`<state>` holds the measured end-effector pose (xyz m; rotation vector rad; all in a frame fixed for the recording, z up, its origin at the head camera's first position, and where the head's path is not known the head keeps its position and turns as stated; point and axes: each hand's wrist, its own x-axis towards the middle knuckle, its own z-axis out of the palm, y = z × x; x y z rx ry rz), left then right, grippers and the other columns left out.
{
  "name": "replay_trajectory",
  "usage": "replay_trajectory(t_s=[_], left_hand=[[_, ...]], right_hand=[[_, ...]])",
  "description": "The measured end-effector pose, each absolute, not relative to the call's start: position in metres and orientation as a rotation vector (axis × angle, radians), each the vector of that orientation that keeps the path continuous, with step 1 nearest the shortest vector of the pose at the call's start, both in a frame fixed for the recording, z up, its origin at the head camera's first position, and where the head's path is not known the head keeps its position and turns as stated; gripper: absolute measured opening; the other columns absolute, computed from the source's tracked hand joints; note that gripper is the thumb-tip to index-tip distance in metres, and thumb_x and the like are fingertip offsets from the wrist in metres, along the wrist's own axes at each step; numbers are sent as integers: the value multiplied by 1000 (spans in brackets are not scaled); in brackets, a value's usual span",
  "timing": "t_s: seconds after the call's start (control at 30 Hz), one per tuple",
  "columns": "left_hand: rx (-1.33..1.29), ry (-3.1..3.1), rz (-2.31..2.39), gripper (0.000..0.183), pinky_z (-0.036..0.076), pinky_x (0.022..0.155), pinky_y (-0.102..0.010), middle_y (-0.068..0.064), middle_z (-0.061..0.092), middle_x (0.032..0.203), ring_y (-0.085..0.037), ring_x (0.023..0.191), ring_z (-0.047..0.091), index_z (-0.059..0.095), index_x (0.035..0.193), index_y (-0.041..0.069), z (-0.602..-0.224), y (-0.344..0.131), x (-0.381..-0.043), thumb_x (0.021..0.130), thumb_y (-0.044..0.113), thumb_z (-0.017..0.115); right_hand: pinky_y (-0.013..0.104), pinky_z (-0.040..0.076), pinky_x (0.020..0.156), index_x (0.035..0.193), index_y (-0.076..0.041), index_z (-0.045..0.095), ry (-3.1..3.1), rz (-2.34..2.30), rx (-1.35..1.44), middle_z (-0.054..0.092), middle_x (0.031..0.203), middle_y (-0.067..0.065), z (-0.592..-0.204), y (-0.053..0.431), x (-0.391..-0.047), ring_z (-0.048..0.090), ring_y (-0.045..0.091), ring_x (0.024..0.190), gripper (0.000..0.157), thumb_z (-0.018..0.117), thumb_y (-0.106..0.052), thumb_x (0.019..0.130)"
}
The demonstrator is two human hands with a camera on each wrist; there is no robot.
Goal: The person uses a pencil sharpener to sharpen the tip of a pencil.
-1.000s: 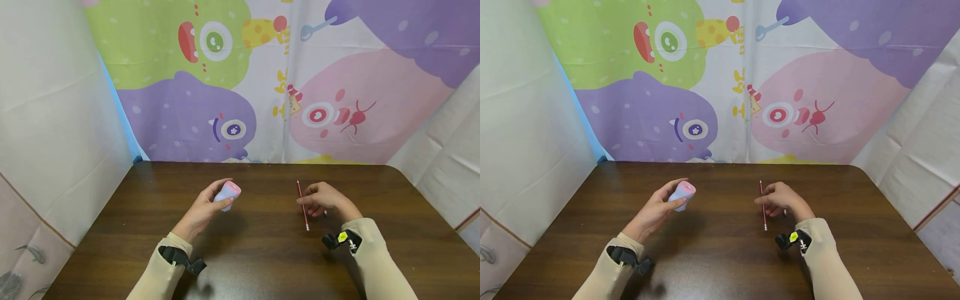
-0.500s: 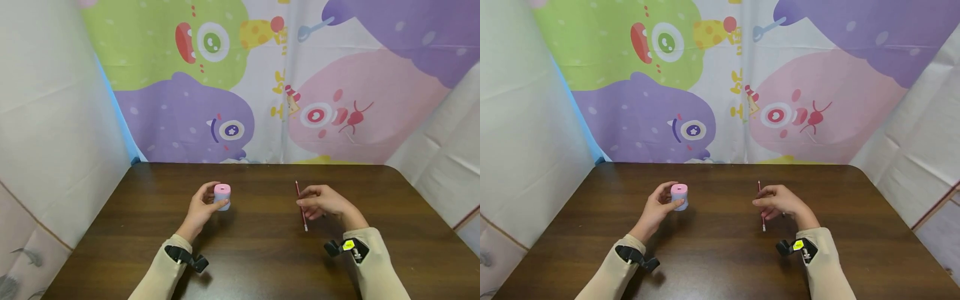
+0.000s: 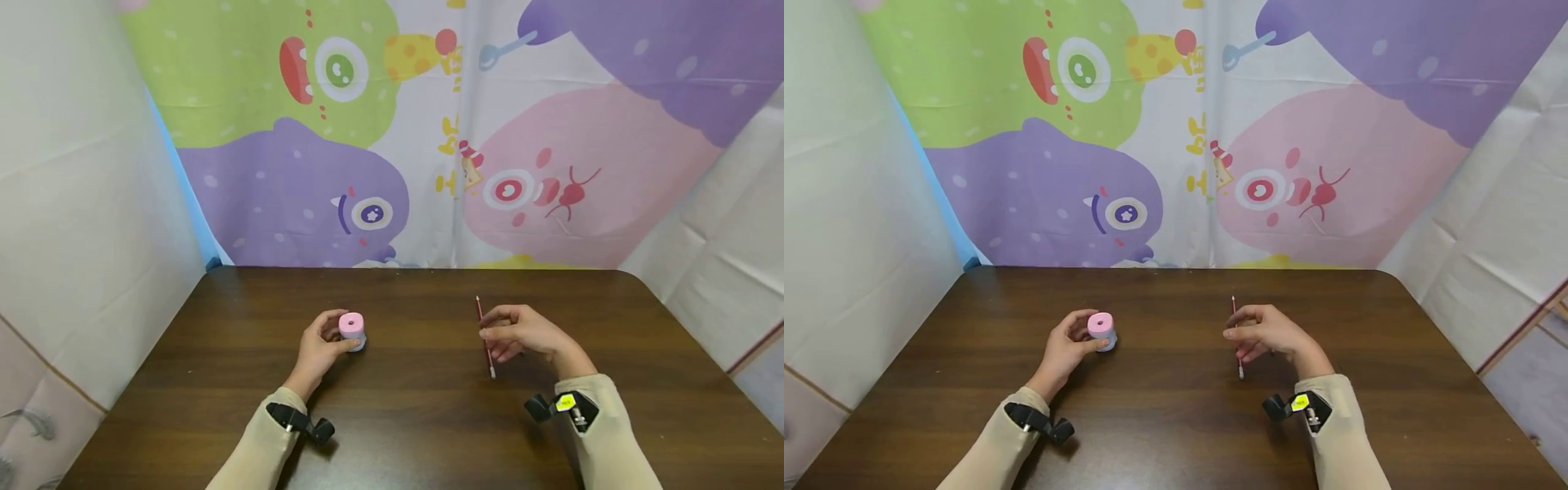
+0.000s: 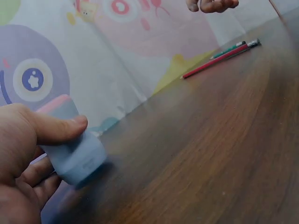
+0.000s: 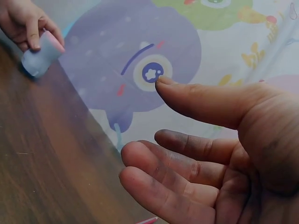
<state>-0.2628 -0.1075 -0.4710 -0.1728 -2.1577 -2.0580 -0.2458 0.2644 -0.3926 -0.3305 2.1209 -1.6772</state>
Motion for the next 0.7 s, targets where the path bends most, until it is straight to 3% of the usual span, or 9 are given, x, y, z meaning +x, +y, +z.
replay_trajectory(t_s=[0.17, 0.4, 0.53, 0.63, 0.7], left_hand=[[-212, -2156, -2058, 56, 54, 82, -20, -28, 63, 120, -23, 102, 65, 58, 122, -11, -475, -108, -264, 70, -20, 77], [-365, -2079, -2044, 57, 53, 82, -20, -20, 67, 113, -19, 100, 64, 60, 122, -8, -477, -109, -264, 69, -13, 79], [-333, -2098, -2040, 66, 51, 96, -34, -29, 59, 126, -31, 114, 59, 52, 132, -9, -475, -112, -264, 71, -12, 76], [-317, -2090, -2030, 68, 43, 107, -49, -34, 52, 134, -42, 126, 50, 48, 136, -10, -472, -115, -265, 74, -14, 75], [-326, -2106, -1966, 67, 37, 110, -54, -32, 51, 137, -42, 131, 45, 49, 137, -8, -466, -116, -264, 75, -10, 77]], right_hand=[[39, 63, 62, 120, 24, 46, 2097, -1674, -345, 67, 82, 17, -395, 265, -246, 67, 19, 63, 49, 69, -9, 92], [37, 63, 62, 122, 25, 43, 2074, -1685, -373, 66, 79, 13, -396, 266, -245, 67, 18, 64, 50, 65, -9, 94], [38, 63, 63, 122, 23, 44, 2069, -1686, -386, 66, 80, 14, -394, 265, -244, 68, 19, 66, 45, 62, -8, 96], [40, 63, 65, 120, 21, 48, 2087, -1687, -394, 66, 82, 15, -389, 264, -242, 68, 21, 68, 39, 60, -9, 97], [41, 63, 67, 118, 19, 50, 2100, -1697, -414, 65, 84, 16, -384, 263, -239, 69, 23, 71, 35, 58, -10, 99]])
